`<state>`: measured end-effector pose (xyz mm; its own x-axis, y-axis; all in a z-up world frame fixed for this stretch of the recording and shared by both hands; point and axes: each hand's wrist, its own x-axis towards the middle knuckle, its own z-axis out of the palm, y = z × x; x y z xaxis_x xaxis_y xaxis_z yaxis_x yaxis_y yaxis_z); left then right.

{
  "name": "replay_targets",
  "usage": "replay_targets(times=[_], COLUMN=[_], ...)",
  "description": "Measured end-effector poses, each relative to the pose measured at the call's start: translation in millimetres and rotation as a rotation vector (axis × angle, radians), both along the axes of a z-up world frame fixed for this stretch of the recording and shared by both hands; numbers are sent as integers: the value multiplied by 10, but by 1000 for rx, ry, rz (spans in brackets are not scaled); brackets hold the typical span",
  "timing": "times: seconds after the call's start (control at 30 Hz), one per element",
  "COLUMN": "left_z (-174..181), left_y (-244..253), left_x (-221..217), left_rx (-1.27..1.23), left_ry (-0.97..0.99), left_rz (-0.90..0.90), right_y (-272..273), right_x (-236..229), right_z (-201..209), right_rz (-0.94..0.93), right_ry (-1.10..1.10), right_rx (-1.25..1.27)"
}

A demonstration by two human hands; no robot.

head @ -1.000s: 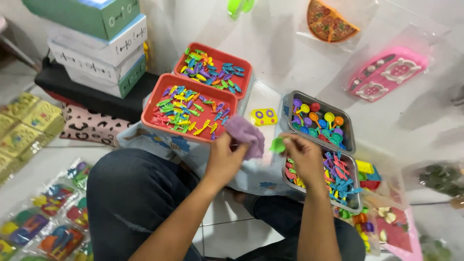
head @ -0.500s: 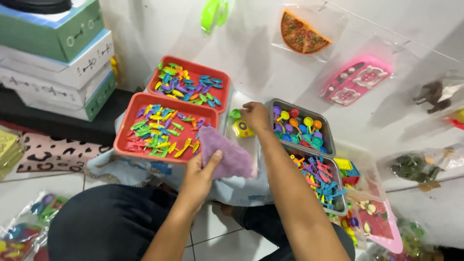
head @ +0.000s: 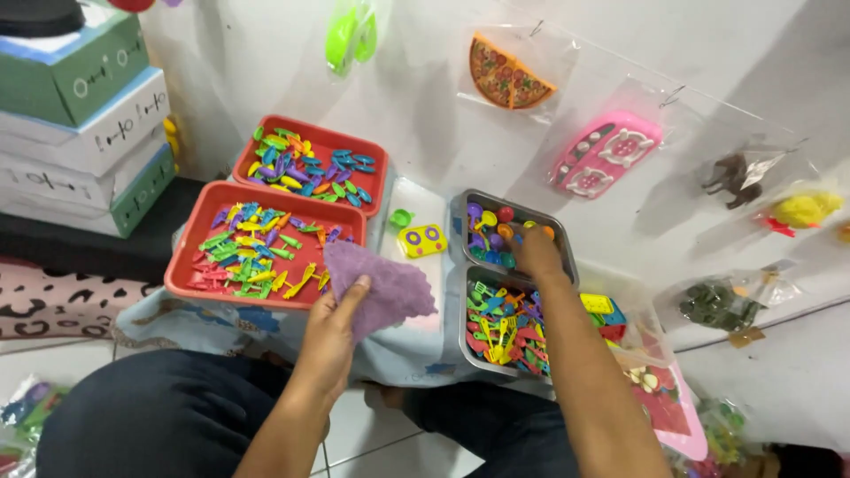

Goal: Sorting and cleaning small plastic toy items like letters and utensils into trays.

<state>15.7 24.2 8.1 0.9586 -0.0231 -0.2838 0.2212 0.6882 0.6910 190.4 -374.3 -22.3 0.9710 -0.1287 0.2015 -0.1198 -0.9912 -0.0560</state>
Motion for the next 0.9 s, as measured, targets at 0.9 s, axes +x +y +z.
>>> replay_targets(times=[0.9], left_z=[-20], left_y=[-171], left_x=[-44], left_rx=[425], left_ry=[-4], left_rz=[-111], right_y=[370], right_x=[-218], right_z=[196], right_rz=[357], right_ry=[-277], right_rx=[1732])
